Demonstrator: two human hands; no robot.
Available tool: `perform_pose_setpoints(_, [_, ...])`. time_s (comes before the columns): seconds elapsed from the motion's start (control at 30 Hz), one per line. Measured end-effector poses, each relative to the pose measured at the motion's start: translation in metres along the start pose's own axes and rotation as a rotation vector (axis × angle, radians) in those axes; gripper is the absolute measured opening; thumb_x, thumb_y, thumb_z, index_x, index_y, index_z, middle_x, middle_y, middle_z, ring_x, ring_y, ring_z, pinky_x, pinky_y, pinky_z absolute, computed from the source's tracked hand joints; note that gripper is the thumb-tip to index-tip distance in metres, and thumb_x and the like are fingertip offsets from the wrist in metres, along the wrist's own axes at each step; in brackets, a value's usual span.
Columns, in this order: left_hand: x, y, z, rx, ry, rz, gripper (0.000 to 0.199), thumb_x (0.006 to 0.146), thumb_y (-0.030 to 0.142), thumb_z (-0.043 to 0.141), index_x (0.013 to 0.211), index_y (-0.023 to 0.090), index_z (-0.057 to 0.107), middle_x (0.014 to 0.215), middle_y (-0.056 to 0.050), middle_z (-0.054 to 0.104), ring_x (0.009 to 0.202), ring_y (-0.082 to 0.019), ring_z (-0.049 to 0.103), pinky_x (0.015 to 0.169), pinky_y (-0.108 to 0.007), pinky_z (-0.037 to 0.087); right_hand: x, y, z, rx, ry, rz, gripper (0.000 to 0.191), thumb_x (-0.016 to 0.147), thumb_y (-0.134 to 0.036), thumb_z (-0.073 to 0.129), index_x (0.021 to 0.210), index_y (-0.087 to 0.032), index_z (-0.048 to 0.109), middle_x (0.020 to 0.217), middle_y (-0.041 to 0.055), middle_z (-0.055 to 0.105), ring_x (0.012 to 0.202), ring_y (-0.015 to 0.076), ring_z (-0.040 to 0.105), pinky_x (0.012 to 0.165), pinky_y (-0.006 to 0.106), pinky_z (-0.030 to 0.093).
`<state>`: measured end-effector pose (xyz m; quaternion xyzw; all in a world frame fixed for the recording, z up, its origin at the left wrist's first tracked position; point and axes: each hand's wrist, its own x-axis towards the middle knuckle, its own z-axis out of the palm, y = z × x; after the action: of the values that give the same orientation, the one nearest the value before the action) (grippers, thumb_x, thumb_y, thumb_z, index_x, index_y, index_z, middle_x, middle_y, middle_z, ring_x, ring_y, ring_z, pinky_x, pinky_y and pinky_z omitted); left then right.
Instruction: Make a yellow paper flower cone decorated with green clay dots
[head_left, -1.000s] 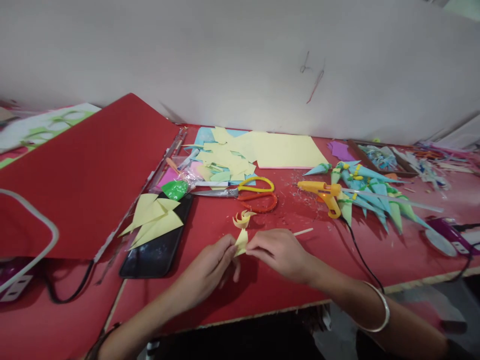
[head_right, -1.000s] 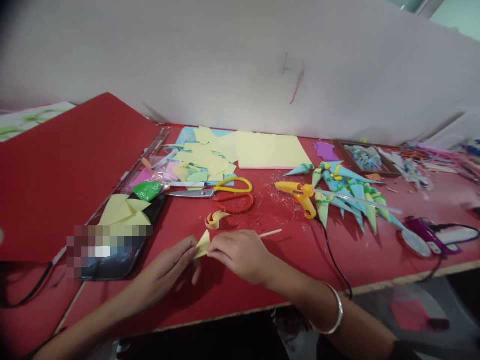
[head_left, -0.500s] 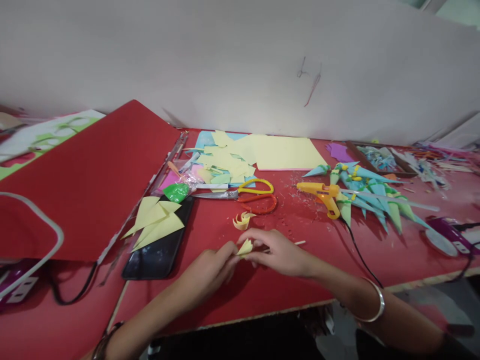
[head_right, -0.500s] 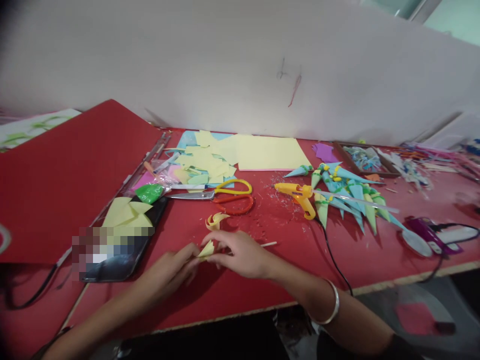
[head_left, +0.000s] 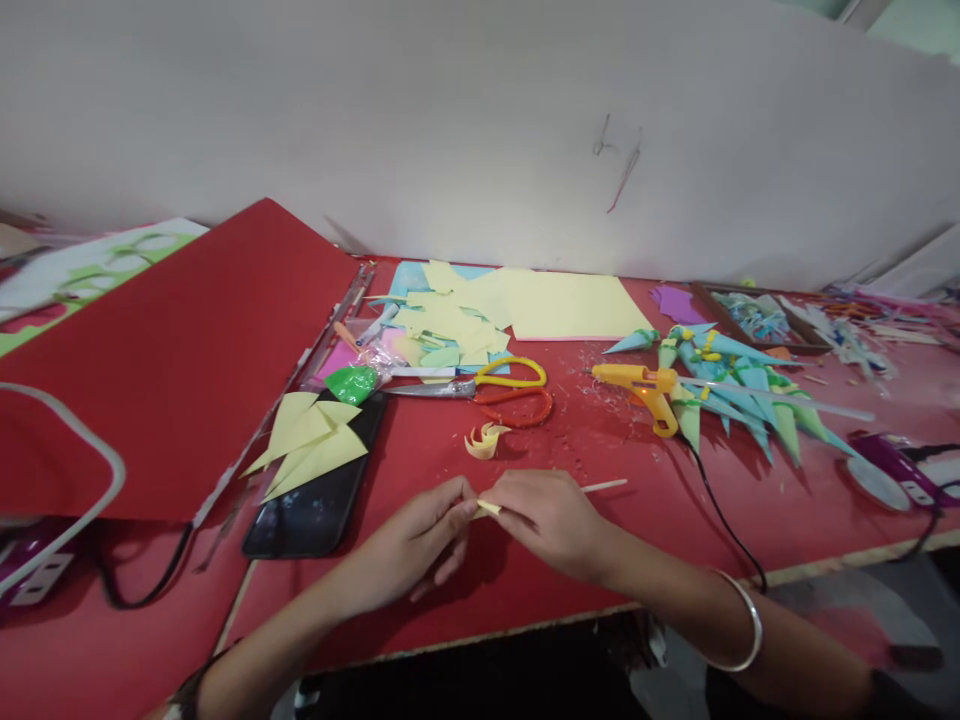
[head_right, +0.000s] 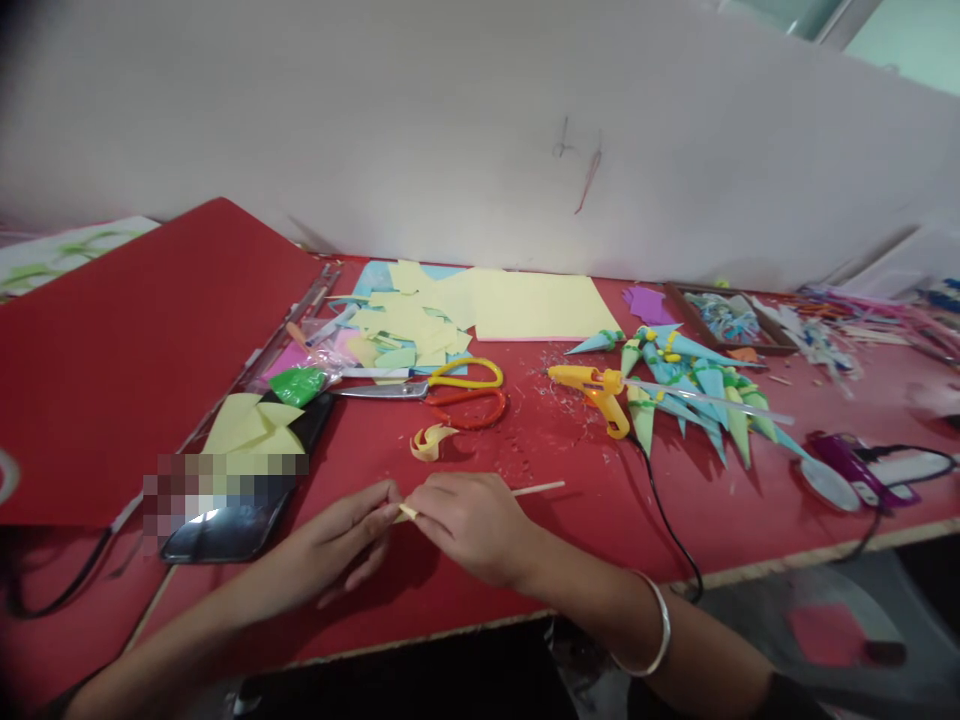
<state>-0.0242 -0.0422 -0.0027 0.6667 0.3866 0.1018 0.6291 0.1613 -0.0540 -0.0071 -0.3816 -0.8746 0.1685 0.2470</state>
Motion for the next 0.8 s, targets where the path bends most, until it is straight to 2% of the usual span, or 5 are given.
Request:
perform_pose_setpoints(0.23, [0.006,-0.010,-0.004,1.237,0.435,0.524,0.031,0.092,0.029,0.028,0.072,0.017,0.048,0.050,0.001,0.054,0.041,-0.013,0.048,0.044,-0.025,0.025,0.005,0.000,0.001,0.154,-0.059,0.233,0.018,0.086,-0.019,0.039,0.070,-0.017,0.048,0.063,-0.0021,0.051,0.057,0.0096,0.047,0.053,0.019,0.030])
perform_pose_setpoints(0.37, [0.003,0.001,-0.009,1.492,0.563,0.747,0.033,0.092,0.025,0.031,0.064,0.018,0.047,0.048,0.002,0.051,0.040,-0.013,0.045,0.046,-0.028,0.025,0.009,-0.001,-0.001,0.308,-0.020,0.320,0.017,0.084,-0.018,0.044,0.067,-0.018,0.043,0.056,-0.0056,0.042,0.050,0.0074,0.041,0.048,0.017,0.027])
perform_pose_setpoints(0.53, [0.003,0.004,-0.012,1.358,0.466,0.616,0.041,0.093,0.027,0.023,0.062,0.018,0.047,0.049,0.002,0.051,0.042,-0.013,0.047,0.045,-0.026,0.022,0.010,0.001,-0.005,0.297,-0.003,0.269,0.017,0.084,-0.018,0.044,0.068,-0.017,0.048,0.058,-0.0043,0.046,0.053,0.0080,0.044,0.050,0.018,0.030])
perform_pose_setpoints(0.67, [0.001,0.003,-0.013,1.011,0.304,0.284,0.039,0.092,0.028,0.021,0.071,0.017,0.051,0.055,0.001,0.056,0.045,-0.012,0.049,0.044,-0.023,0.023,0.007,0.006,-0.005,0.191,-0.015,0.072,0.019,0.088,-0.019,0.039,0.080,-0.017,0.056,0.073,0.0015,0.060,0.067,0.0110,0.053,0.060,0.020,0.037])
perform_pose_setpoints(0.8, [-0.003,0.008,-0.014,0.651,0.169,0.127,0.039,0.090,0.035,0.025,0.069,0.017,0.053,0.061,0.000,0.057,0.055,-0.013,0.050,0.051,-0.022,0.030,0.003,0.010,-0.004,0.003,-0.025,-0.087,0.031,0.092,-0.024,0.028,0.088,-0.016,0.058,0.083,0.0047,0.063,0.076,0.0125,0.056,0.064,0.021,0.039])
